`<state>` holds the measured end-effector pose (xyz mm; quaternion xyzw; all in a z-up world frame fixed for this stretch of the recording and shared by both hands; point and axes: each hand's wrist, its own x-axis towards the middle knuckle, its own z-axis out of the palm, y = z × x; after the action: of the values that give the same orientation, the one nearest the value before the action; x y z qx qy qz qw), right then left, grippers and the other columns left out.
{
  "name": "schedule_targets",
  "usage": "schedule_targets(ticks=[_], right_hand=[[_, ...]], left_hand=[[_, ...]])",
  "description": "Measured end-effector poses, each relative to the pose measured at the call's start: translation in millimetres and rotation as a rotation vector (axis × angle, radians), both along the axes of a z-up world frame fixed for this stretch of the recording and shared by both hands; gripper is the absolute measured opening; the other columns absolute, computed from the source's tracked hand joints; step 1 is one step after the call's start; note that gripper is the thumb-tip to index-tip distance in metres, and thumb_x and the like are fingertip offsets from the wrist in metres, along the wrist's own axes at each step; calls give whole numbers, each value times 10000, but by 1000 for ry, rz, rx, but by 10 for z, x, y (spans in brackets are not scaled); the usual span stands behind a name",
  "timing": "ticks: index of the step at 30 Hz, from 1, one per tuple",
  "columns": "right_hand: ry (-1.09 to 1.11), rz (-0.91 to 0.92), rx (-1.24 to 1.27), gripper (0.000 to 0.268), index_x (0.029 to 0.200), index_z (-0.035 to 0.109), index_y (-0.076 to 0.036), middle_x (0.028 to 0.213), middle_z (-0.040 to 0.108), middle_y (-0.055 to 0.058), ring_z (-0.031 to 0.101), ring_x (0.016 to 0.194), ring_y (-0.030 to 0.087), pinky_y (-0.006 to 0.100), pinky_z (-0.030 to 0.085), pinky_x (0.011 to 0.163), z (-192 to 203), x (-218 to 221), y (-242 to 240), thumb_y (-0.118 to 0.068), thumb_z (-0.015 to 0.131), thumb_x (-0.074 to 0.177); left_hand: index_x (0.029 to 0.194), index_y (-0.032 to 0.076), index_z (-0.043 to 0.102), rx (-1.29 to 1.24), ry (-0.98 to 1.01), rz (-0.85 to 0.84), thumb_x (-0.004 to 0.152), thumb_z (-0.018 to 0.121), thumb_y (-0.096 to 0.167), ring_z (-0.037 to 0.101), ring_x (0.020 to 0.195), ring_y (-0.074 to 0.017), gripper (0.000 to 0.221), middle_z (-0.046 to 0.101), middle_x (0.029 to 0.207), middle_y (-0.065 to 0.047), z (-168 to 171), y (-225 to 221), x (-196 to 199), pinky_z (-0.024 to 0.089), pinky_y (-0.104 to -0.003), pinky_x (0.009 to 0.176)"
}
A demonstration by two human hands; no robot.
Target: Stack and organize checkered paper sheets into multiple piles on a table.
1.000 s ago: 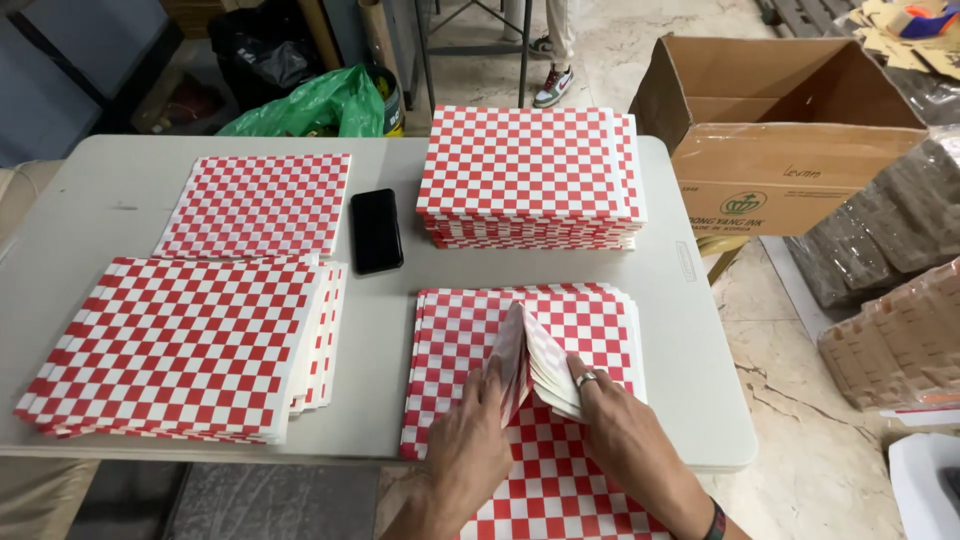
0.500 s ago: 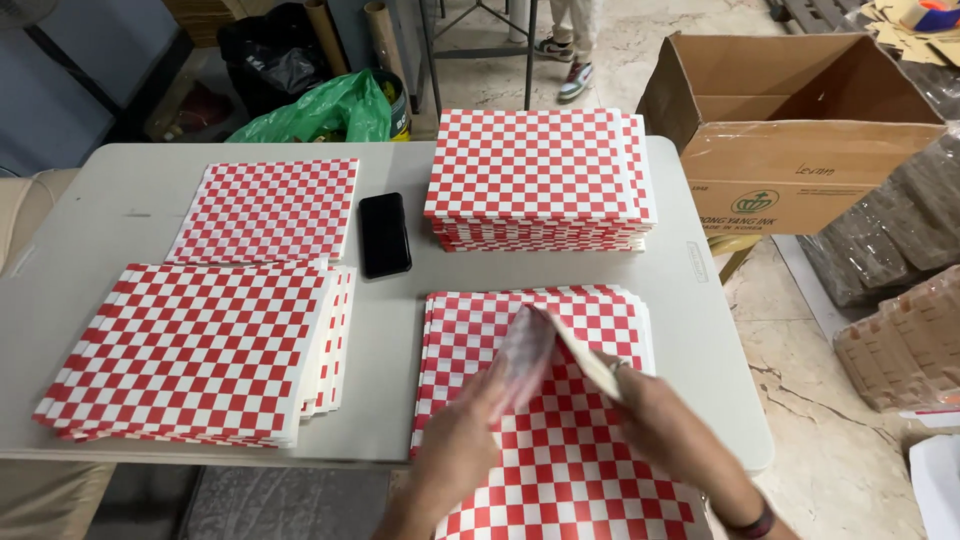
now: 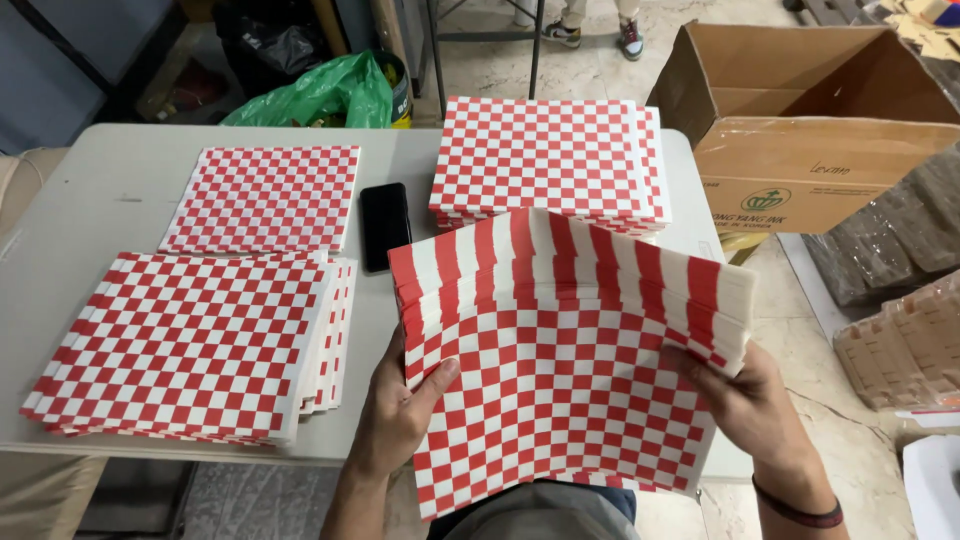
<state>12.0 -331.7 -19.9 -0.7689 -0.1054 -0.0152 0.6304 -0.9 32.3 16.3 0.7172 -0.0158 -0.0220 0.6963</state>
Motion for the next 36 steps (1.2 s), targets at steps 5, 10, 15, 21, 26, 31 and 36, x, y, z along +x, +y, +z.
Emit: schedule_targets(ticks=[5,10,15,21,26,31,36], right_hand=[[22,-76,39,217,1089,738,-31,1107,769,101,724,974,235,402,647,804,-185,14,-134,-122,666,906],[350,-148,174,157,969,816,20,1017,819,179,755,926,286,414,646,804,-538,94,-169,-9,720,849],[493,-162,-29,320,1124,783,-31,1077,834,109,742,958,201,327,609,879,-676,270,196,4,762,806],[995,-397,94,687,1413,545,-12,1366,697,212,660,1244,367,487,509,1088,-106,213,458,-220,746,791],[627,-137,-435,288,1227,680,-71,891,748,90,603,631,162,275,496,512,-265,49,539,-115,494,1012],[249,6,-915,731,1549,326,-280,995,747,39,729,702,201,319,649,625,-386,-16,579,-59,558,892],[786,-179,-393,347,1213,677,31,811,703,137,581,542,168,265,531,422,-193,235,571,-226,638,983]], left_hand=[[1317,80,590,41,30,6,881,675,256,724,1187,-224,477,746,1257,-74,11,31,31,635,-364,997],[1341,67,589,-217,258,-132,880,661,155,743,1155,-289,474,754,1252,-128,-158,113,132,646,-439,974],[1354,108,536,-24,786,0,802,757,276,782,982,-280,618,775,1208,-132,-575,10,299,635,-407,817],[1427,98,488,-93,912,91,867,729,192,766,1088,-331,617,745,1295,-172,-228,-45,256,624,-458,872],[1326,56,565,-171,976,182,871,732,234,765,1007,-354,517,781,1193,-186,-169,-59,294,601,-470,818],[1490,292,405,640,487,-135,979,478,321,728,1032,-212,517,729,1202,-38,-865,-150,172,593,-391,900],[1296,151,659,283,709,-138,898,650,422,759,963,-190,481,799,1132,-60,-418,-72,315,621,-353,889]])
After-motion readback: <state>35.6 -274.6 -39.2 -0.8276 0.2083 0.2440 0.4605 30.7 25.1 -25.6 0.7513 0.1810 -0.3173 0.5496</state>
